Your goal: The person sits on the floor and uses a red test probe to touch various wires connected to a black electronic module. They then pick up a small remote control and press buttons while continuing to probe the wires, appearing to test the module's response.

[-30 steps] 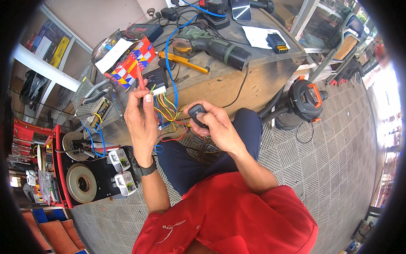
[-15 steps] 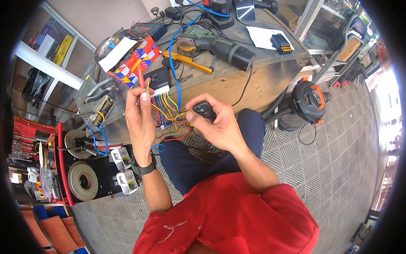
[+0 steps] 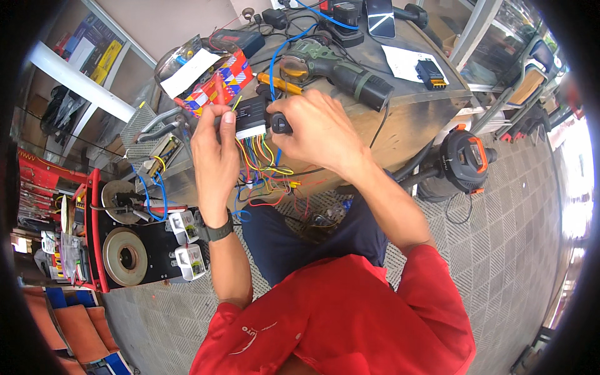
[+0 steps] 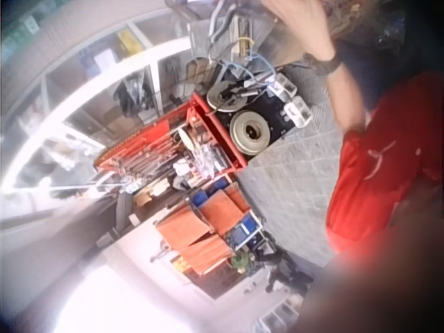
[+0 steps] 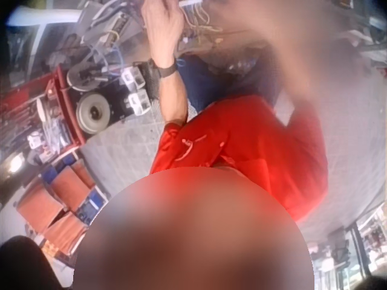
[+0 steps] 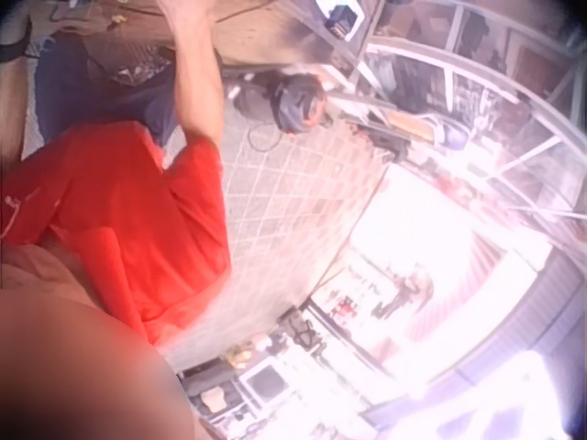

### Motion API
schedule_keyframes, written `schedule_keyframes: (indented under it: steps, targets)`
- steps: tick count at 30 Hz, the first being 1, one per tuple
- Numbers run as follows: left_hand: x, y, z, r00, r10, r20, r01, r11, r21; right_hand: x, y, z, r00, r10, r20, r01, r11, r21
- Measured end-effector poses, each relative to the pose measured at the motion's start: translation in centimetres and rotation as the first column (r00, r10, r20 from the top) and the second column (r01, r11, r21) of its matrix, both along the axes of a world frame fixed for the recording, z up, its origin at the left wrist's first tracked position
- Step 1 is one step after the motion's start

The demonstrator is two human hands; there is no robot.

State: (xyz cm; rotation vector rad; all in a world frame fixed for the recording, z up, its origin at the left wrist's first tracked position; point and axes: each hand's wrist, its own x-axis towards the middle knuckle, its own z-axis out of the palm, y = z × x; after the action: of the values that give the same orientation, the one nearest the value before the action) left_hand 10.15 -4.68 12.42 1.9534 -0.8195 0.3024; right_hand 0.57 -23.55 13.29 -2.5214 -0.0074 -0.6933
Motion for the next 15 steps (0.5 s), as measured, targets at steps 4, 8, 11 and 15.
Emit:
schedule_keyframes:
  steps: [4, 8, 11, 15]
  targets:
    - [0.8, -1.2, 0.1, 1.0, -0.021, -0.011, 0.021, 1.0, -0.01, 0.7, -0.9, 1.1, 0.996, 0.081, -0.039, -0.087, 0.976, -0.198]
    - [1.8, -2.2, -0.3, 0.991, 0.005, 0.136, -0.008, 1.0, 0.028, 0.6, -1.3, 0.8, 0.996, 0.091, -0.023, -0.094, 0.988, -0.127]
    - [2.2, -2.9, -0.7, 0.99, 0.015, 0.139, -0.025, 0.997, 0.077, 0.7, -1.4, 0.2, 0.996, 0.09, 0.02, -0.086, 0.982, -0.166]
    - [2.2, -3.1, -1.1, 0.986, 0.011, 0.166, -0.023, 0.997, 0.069, 0.7, -1.8, -0.2, 0.989, 0.144, 0.019, -0.138, 0.971, -0.196]
